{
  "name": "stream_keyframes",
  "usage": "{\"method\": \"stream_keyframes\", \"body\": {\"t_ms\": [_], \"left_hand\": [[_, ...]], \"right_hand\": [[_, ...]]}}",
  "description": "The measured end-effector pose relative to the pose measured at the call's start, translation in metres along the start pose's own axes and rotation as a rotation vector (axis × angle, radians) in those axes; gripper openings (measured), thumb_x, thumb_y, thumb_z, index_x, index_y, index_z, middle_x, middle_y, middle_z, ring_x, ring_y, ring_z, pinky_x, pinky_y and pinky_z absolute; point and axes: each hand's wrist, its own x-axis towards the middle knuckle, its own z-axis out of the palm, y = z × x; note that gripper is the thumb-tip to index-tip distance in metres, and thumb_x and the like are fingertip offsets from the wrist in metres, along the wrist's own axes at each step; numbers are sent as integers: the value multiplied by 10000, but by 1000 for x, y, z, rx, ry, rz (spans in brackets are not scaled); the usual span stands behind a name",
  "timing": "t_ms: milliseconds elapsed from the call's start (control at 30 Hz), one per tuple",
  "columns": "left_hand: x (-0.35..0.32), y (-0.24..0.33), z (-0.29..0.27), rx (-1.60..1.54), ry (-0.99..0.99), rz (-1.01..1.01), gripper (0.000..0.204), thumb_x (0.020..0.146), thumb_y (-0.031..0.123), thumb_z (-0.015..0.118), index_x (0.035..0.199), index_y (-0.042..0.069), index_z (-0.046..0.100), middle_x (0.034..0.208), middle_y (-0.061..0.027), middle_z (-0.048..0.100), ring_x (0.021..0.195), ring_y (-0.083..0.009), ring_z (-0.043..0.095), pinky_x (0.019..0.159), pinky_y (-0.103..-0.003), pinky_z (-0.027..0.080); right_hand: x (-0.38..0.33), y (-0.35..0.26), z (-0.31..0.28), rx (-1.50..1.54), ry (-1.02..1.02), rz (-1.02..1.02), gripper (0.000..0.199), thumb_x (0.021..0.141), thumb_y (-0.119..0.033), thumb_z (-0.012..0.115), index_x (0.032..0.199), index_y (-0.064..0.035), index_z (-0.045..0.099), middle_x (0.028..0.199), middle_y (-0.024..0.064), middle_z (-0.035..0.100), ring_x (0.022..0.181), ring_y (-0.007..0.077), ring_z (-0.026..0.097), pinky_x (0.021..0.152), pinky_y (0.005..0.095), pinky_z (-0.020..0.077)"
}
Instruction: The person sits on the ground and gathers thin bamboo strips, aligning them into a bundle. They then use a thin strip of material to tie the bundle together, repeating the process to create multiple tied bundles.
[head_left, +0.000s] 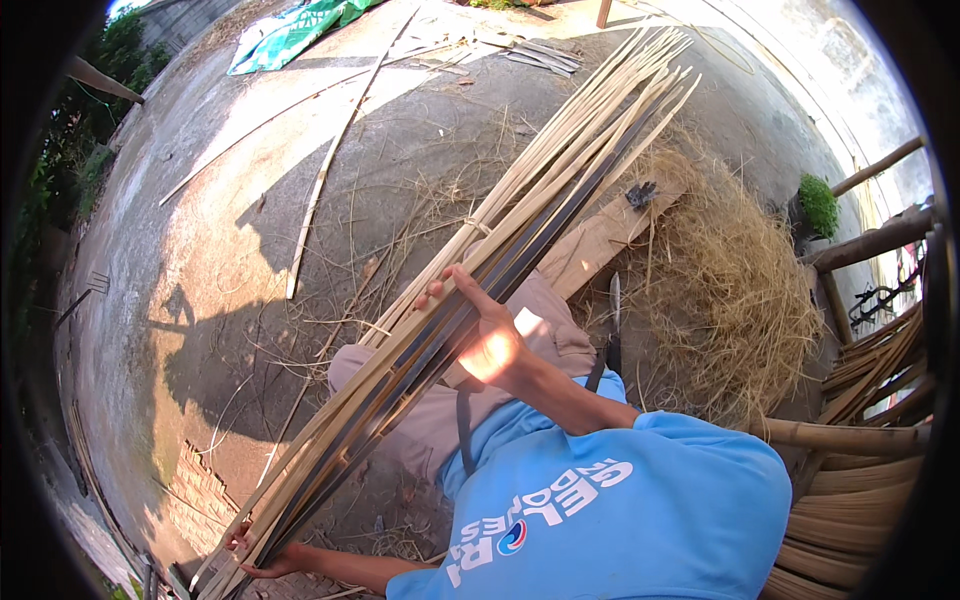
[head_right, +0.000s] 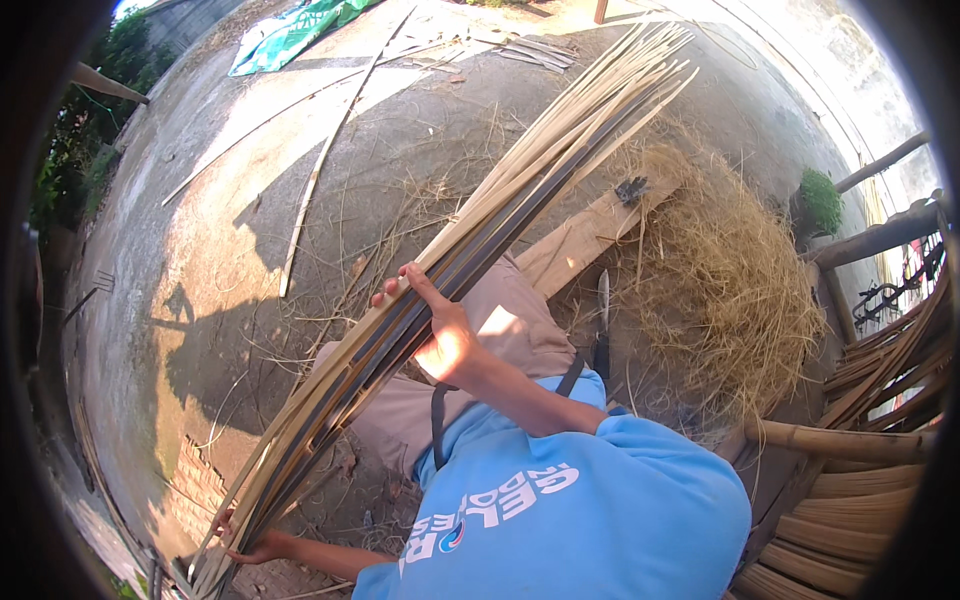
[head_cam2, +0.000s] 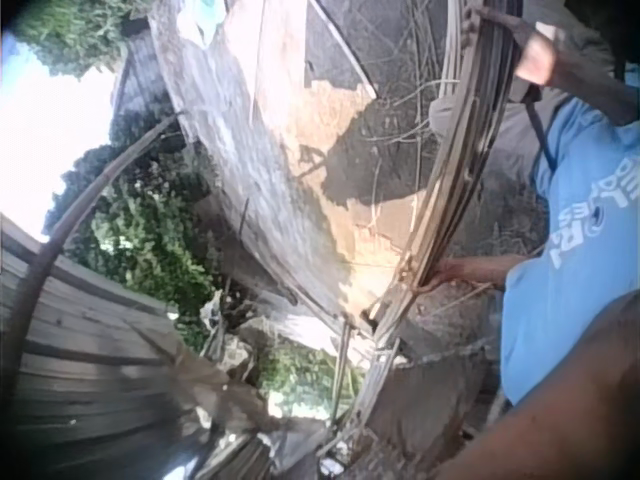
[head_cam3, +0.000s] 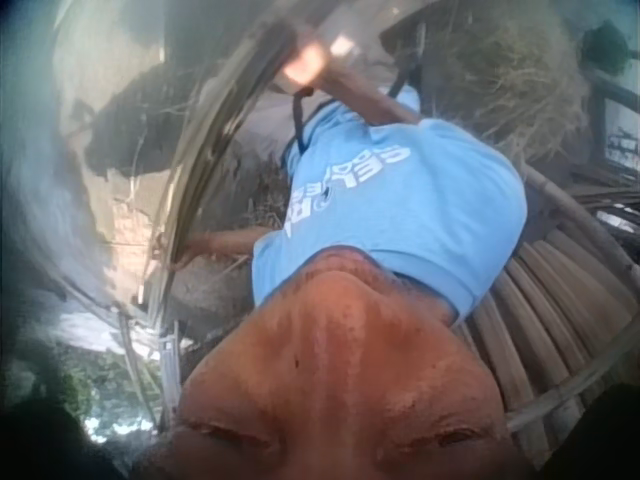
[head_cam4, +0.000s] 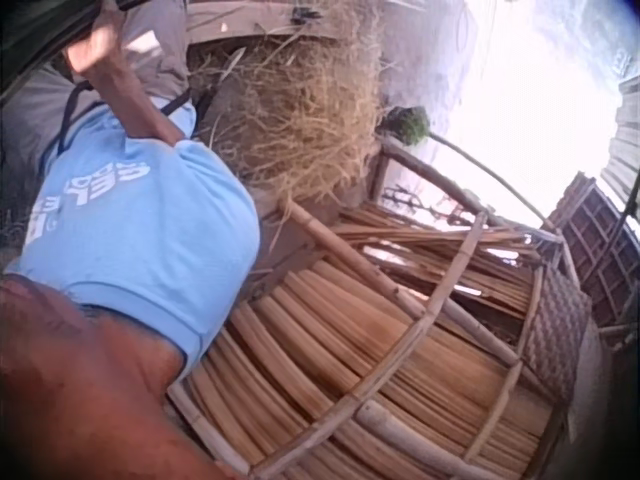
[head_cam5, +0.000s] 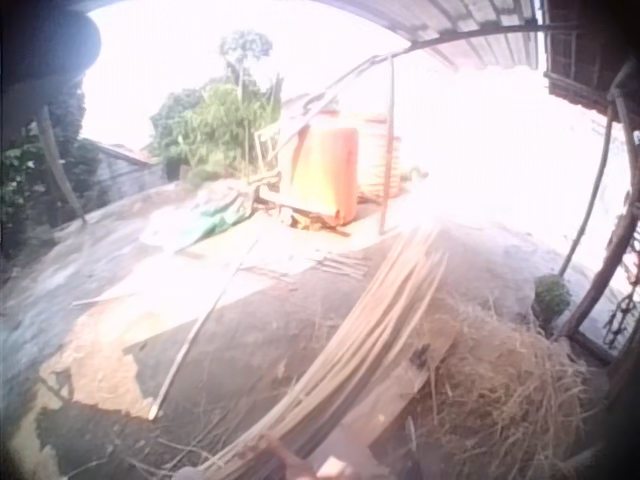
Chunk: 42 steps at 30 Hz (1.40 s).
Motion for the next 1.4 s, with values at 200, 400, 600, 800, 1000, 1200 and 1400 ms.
{"method": "stream_keyframes", "body": {"t_ms": [200, 400, 600, 800, 1000, 1200, 1400], "left_hand": [[-29, -46, -44, -475, -227, -27, 950, 831, 609, 698, 1443, -42, 375, 1401, -233, 388, 1386, -396, 343, 1213, -538, 237], [-23, -88, -36, -1055, 106, -407, 758, 920, 522, 606, 1493, 67, 408, 1468, -192, 391, 1415, -371, 339, 1217, -552, 217], [-64, -147, 0, -1203, 204, -689, 573, 983, 351, 579, 1499, 140, 451, 1448, -158, 471, 1408, -365, 370, 1222, -582, 196], [-123, -191, 53, -898, -59, -802, 402, 1044, 240, 488, 1438, 171, 519, 1328, -124, 569, 1419, -332, 372, 1234, -583, 203], [-193, -233, 87, -719, -102, -1044, 293, 1079, 249, 409, 1160, 76, 631, 1225, -96, 573, 1454, -298, 307, 1229, -549, 283], [-210, -244, 138, -631, -70, -1094, 305, 1044, 202, 443, 1153, 2, 644, 1232, -142, 611, 1365, -299, 463, 1236, -483, 298], [-203, -280, 98, -2083, 738, -1483, 589, 1028, 274, 433, 1552, 64, 266, 1400, -266, 499, 1279, -357, 562, 1099, -527, 487]], "right_hand": [[5, -27, 11, -77, -32, -38, 211, 1004, -316, 638, 1078, -136, 557, 941, 31, 629, 970, 245, 663, 861, 435, 578], [38, -104, 14, -176, -164, -242, 217, 1044, -309, 559, 1084, -95, 554, 944, 62, 623, 945, 251, 662, 867, 415, 589], [99, -208, 2, -222, -214, -371, 207, 1031, -261, 576, 1061, -58, 557, 908, 88, 632, 907, 270, 668, 860, 443, 593], [188, -328, -62, -205, -282, -305, 257, 997, -257, 614, 1057, -13, 561, 975, 131, 650, 931, 284, 665, 871, 472, 591], [223, -325, -157, -735, 542, -602, 743, 936, -438, 685, 1431, 34, 392, 1400, 249, 468, 1246, 384, 519, 1038, 496, 475], [199, -248, -226, -1570, 791, -615, 982, 920, -618, 611, 1616, -99, 151, 1620, 364, 9, 1528, 471, 26, 1222, 544, 127], [163, -214, -146, -1952, 625, -928, 717, 970, -488, 605, 1529, -87, 402, 1609, 343, 170, 1513, 503, 79, 1208, 551, 198]]}}
